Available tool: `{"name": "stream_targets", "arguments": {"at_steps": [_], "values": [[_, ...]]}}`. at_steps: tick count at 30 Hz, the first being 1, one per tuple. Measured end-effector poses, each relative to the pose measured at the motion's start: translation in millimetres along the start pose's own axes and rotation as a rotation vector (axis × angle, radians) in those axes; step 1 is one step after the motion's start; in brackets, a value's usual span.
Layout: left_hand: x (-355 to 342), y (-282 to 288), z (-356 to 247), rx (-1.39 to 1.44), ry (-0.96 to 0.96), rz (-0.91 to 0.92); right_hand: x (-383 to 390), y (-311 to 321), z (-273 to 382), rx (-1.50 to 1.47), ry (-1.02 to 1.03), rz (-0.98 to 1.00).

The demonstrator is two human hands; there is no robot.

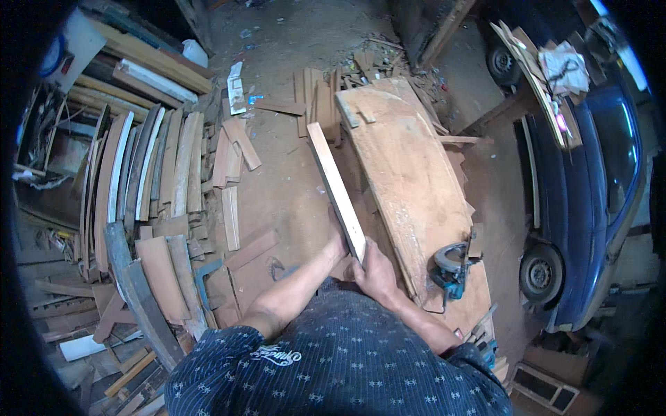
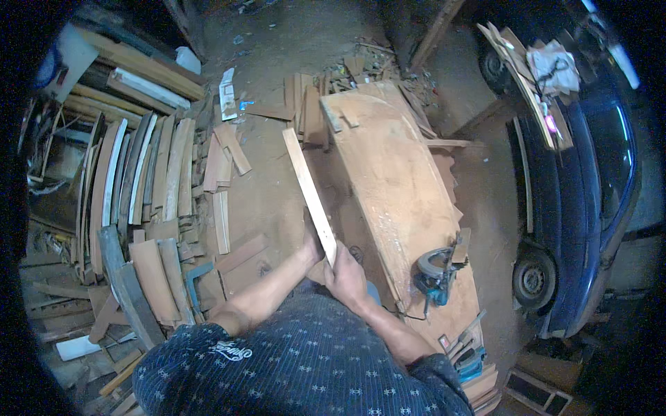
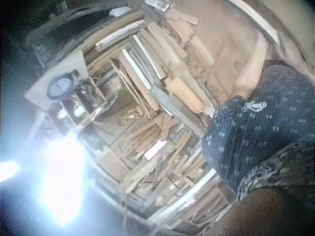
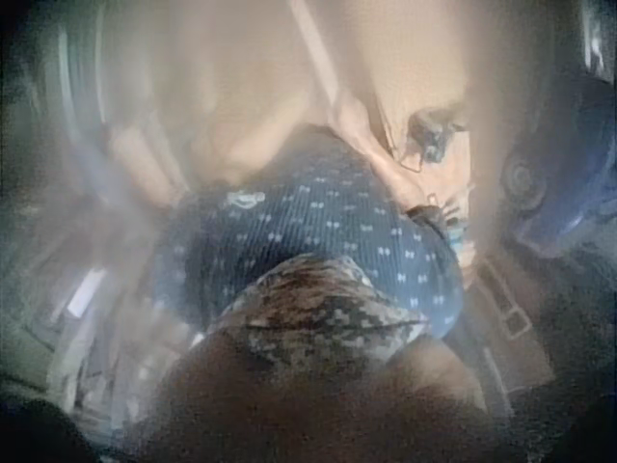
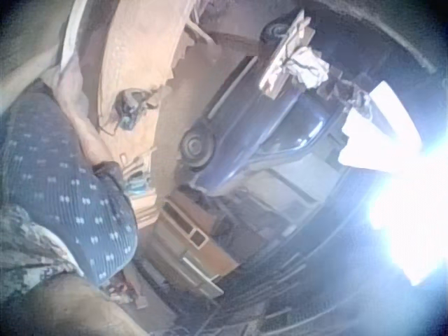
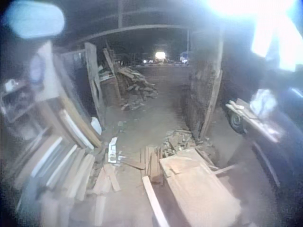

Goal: The person uses a handheld electric planer to smooth the surface of a wooden plank. They then switch to a circular saw to cut the plank into smaller pieces, handling the wood and tools with both hands.

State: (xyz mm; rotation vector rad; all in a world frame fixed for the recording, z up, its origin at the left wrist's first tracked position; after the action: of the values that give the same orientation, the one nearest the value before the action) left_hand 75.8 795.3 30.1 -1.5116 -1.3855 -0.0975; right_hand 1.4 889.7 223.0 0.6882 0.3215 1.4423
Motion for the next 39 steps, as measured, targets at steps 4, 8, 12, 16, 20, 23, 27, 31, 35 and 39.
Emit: {"name": "stream_targets", "arguments": {"at_steps": [4,8,12,16,20,23,27,31,35,39], "values": [[-2.0,-100.3,4.2,-0.078,-0.113,0.039,-17.1,74.3,-47.2,-0.037,-0.006,-0.04],[-58.8,-81.3,-0.8,-0.547,0.127,0.139,-66.3,84.9,-99.5,0.029,0.068,-0.126],[-44.2,-73.6,-21.1,-0.697,0.025,-0.031,-116.3,71.9,-212.0,0.14,-0.08,-0.163],[-32.0,35.4,-4.4,-0.715,0.154,-0.231,-147.7,48.7,-303.1,0.189,-0.283,-0.075],[-31.1,97.9,-9.1,-0.927,0.243,-0.35,-155.4,43.1,-310.7,0.175,-0.3,-0.013],[-77.2,110.2,-24.1,-1.053,0.177,-0.304,-153.6,38.4,-296.7,0.092,-0.21,-0.107],[-176.5,73.4,-65.0,-1.133,-0.015,-0.179,-183.4,34.5,-278.7,0.069,-0.193,-0.048],[-232.4,-46.1,-93.2,-1.232,-0.092,-0.045,-249.6,28.7,-265.8,0.094,-0.206,-0.067],[-280.3,-82.0,-62.2,-1.084,-0.005,-0.017,-273.7,26.3,-257.3,0.076,-0.287,0.001],[-297.8,-97.1,-39.1,-1.024,0.063,0.109,-277.1,46.1,-244.0,0.044,-0.252,-0.1]]}}
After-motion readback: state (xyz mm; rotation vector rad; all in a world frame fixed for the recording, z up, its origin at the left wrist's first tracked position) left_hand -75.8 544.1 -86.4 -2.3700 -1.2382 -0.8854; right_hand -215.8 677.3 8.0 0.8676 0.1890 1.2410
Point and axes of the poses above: each hand's wrist, its own x-axis away from the middle knuckle, its own y-axis out of the back of the hand, z = x × y, the point moved 9 cm from there along -x, towards the middle knuckle, and after that the axes turned 3 degrees about -y, right-handed, at the moved point
